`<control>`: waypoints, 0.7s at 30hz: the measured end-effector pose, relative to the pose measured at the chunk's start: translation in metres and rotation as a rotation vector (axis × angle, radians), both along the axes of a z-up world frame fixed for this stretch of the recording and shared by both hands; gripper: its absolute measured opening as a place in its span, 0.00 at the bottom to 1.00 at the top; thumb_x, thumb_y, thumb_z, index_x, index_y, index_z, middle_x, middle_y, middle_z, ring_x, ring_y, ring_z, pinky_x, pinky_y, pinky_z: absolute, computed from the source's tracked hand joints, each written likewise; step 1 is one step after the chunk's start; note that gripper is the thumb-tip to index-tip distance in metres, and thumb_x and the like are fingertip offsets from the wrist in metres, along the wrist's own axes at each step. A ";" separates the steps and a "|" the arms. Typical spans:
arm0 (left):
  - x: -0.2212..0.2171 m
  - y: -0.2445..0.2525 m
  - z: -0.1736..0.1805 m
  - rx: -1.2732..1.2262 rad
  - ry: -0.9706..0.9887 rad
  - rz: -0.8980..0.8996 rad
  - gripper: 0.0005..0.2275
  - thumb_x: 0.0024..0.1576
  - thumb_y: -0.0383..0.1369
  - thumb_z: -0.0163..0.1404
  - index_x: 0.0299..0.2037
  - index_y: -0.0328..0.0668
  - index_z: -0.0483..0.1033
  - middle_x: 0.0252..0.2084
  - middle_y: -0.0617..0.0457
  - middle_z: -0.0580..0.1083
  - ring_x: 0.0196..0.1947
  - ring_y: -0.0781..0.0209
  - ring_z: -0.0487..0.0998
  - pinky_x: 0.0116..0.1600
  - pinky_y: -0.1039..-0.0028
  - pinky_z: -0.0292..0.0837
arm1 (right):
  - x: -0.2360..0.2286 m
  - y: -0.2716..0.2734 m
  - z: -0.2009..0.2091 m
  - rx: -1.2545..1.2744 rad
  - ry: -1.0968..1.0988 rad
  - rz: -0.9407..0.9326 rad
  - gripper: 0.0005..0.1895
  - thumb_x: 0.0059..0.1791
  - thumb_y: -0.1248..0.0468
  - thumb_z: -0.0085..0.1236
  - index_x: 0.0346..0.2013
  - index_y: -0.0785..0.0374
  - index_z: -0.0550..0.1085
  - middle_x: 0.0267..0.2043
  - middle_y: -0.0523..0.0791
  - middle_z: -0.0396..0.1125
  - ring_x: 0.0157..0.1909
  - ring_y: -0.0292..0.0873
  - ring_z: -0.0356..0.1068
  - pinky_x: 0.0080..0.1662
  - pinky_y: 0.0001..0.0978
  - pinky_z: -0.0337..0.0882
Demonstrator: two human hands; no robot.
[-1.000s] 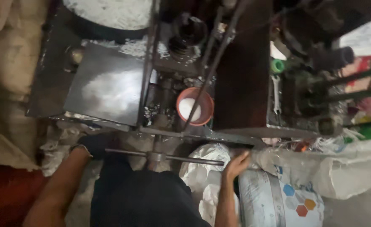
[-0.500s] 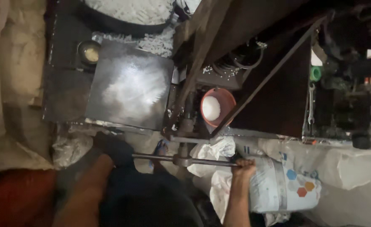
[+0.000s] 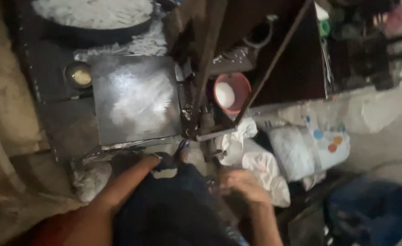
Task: The person operates a manual machine by repeatedly turning a crank and adjusting a lever. They also handle small white pellets, placing them into a red bowl and occasionally into the machine's hopper. The person wears a black glove on their left hand.
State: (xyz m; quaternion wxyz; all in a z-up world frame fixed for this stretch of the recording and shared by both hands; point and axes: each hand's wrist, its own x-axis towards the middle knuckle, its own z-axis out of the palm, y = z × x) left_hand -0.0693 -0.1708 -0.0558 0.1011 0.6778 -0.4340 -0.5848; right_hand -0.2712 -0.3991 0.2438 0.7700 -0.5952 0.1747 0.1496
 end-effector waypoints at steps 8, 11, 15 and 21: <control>0.074 0.035 0.057 -0.396 0.546 1.109 0.12 0.60 0.30 0.46 0.49 0.38 0.80 0.41 0.48 0.80 0.37 0.58 0.80 0.42 0.67 0.77 | 0.120 0.185 -0.194 -0.391 0.000 0.609 0.24 0.55 0.44 0.48 0.55 0.56 0.77 0.54 0.48 0.74 0.57 0.49 0.73 0.58 0.42 0.71; 0.097 0.063 0.079 -0.467 0.447 1.415 0.11 0.63 0.28 0.44 0.49 0.35 0.79 0.39 0.48 0.80 0.35 0.60 0.80 0.40 0.69 0.76 | 0.137 0.207 -0.276 -0.778 0.106 0.633 0.20 0.55 0.49 0.50 0.52 0.54 0.80 0.54 0.48 0.74 0.53 0.55 0.73 0.52 0.51 0.68; 0.095 0.085 0.087 -0.450 0.194 1.265 0.12 0.64 0.29 0.43 0.49 0.36 0.80 0.40 0.50 0.81 0.37 0.61 0.81 0.42 0.71 0.77 | 0.144 0.188 -0.298 -0.766 0.121 0.702 0.22 0.56 0.45 0.51 0.45 0.58 0.83 0.46 0.49 0.76 0.49 0.53 0.74 0.49 0.48 0.72; 0.110 0.072 0.075 -0.406 -0.089 0.955 0.11 0.59 0.30 0.47 0.44 0.37 0.83 0.39 0.46 0.82 0.37 0.55 0.83 0.44 0.67 0.78 | 0.138 0.123 -0.171 -0.353 -0.118 -0.021 0.17 0.56 0.54 0.52 0.42 0.65 0.79 0.36 0.44 0.75 0.35 0.36 0.73 0.39 0.34 0.75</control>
